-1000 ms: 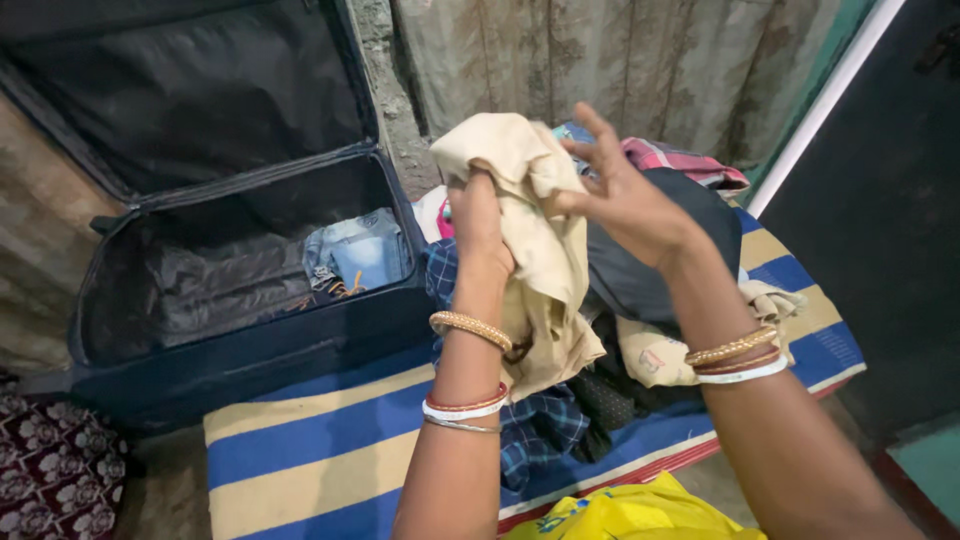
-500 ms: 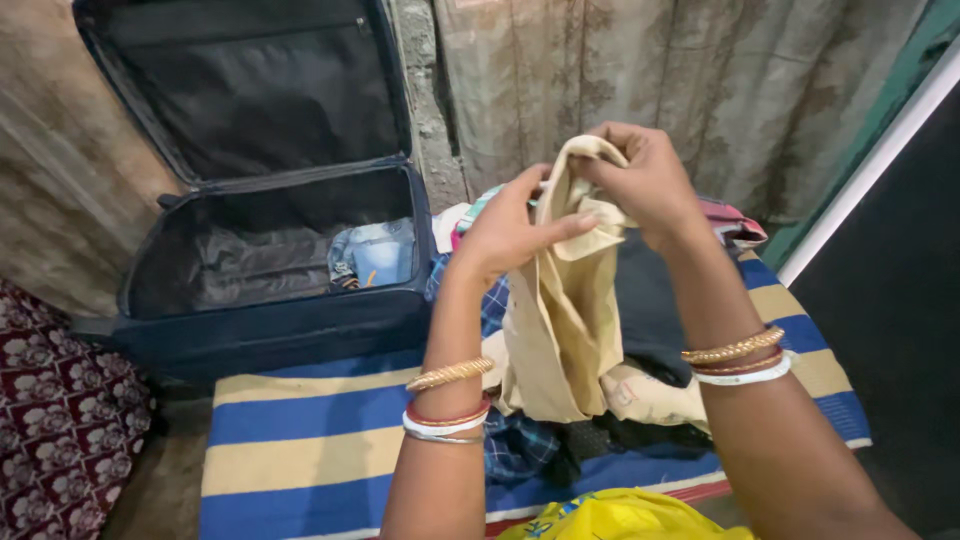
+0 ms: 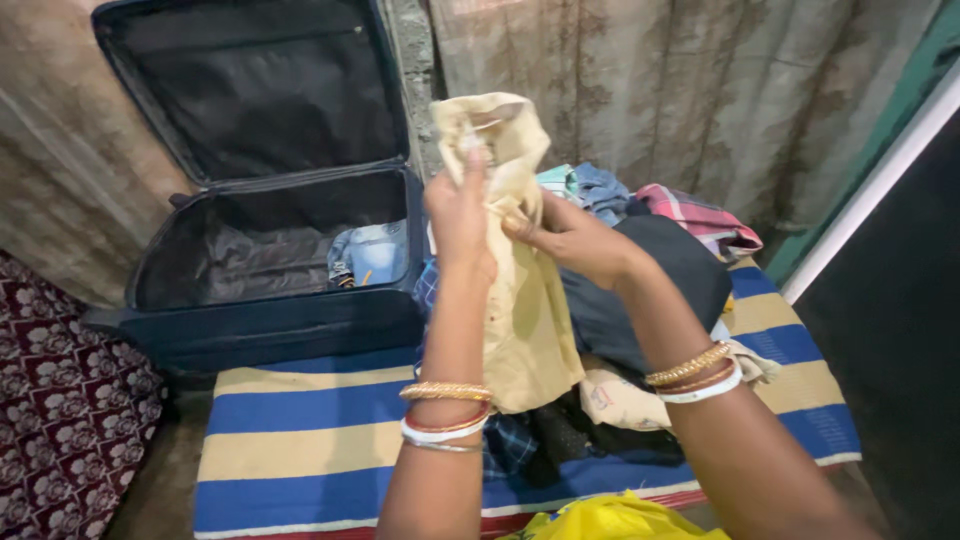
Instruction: The person packs a blue suitcase by folding and placing items of clothing, such as jeans and shirts, into it while it sits on a bed.
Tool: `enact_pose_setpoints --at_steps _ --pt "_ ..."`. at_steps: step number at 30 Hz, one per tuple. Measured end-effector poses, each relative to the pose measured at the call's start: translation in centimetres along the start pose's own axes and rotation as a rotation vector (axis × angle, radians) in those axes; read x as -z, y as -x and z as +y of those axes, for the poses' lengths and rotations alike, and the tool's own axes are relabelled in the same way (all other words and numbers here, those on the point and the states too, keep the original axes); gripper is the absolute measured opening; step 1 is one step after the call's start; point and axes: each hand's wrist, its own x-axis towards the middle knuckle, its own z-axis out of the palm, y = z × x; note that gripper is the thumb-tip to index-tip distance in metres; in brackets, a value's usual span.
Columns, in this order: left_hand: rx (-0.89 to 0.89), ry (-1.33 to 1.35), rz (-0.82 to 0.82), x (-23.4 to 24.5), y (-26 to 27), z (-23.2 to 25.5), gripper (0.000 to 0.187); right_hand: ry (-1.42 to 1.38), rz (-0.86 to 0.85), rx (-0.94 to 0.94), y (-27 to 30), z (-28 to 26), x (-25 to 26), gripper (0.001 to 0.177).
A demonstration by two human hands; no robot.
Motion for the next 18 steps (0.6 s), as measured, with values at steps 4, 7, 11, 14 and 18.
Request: enact_pose_setpoints --at_steps 4,7,11,14,18 --pt "0.162 0.379 0.023 0.9 0.4 3.2 0.022 0.075 -0.187 -0.024 0.4 3.1 2.6 0.059" --pt "0.221 0.522 -0.032 1.3 1.0 5.7 0.031 0.193 -0.356 -0.063 0.4 7.6 1.7 0.067" --pt "0.242 0.573 -0.066 1.5 3.2 6.5 0.027 0.162 -0.748 -0.132 1.7 11.3 0.0 0.051" --pt "0.339 0.64 0.004 2.3 4.4 6.2 0.031 0.139 -0.755 -0.179 2.7 10.1 0.3 0.046" --pt "0.267 0.468 0.143 2.5 5.7 4.6 0.033 0.187 -0.374 0.064 3.2 5.3 0.8 0.053"
